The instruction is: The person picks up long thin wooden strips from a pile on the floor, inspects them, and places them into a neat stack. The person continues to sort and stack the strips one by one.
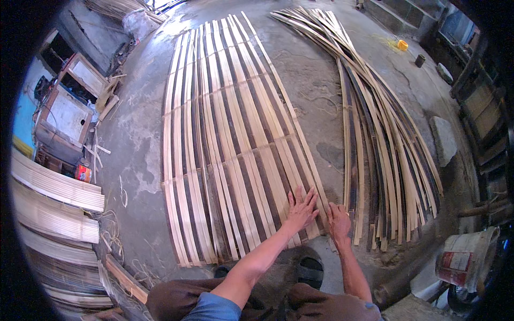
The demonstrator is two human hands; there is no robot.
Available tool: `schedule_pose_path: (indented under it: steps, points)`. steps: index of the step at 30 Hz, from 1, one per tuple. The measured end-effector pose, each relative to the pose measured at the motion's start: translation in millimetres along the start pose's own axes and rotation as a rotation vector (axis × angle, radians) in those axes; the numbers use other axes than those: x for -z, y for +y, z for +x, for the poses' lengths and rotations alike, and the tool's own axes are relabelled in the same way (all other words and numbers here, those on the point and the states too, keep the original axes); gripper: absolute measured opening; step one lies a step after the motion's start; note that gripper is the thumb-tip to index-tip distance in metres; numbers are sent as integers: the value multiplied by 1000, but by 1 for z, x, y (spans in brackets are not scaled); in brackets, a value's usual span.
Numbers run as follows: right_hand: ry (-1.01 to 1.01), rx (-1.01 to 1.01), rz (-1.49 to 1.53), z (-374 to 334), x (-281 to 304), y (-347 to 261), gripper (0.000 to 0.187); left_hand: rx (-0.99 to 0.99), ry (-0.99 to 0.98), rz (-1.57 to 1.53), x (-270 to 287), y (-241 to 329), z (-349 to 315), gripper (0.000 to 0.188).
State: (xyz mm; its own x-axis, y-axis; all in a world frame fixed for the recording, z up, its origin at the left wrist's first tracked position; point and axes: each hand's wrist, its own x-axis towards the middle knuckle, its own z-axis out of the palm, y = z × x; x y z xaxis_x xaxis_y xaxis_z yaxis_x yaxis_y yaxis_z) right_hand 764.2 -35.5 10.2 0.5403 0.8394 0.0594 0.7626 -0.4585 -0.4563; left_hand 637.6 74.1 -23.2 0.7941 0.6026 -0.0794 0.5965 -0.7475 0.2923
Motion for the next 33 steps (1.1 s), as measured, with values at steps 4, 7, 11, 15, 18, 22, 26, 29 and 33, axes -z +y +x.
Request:
schedule_pose_path:
  steps: [4, 7, 11, 15, 18, 22, 26, 29, 33]
  points:
    - [-31, -43, 26, 20, -11, 6, 28, 7, -53, -7, 4, 0, 0, 73]
    - [-142, -136, 121, 26, -19, 10, 27, 6, -34, -32, 3, -1, 1, 76]
    - [-128, -149, 237, 29, -28, 24, 25, 12, -44, -36, 4, -2, 0, 78]
    - [44, -199, 347, 37, -6, 8, 26, 38, -90, -60, 8, -2, -1, 78]
    - [31, -158, 400, 35, 7, 4, 33, 44, -119, -82, 8, -2, 2, 79]
    - [-28, -119, 460, 21, 5, 13, 36, 30, -101, -24, 9, -1, 2, 77]
    - [-91, -125, 428, -5, 11, 18, 36, 52, -171, -76, 11, -2, 4, 80]
    - [-132, -150, 344, -13, 1, 27, 38, 43, -144, -80, 12, 0, 3, 79]
    - [-93, -63, 185, -15, -14, 33, 42, 28, -102, -85, 8, -3, 3, 76]
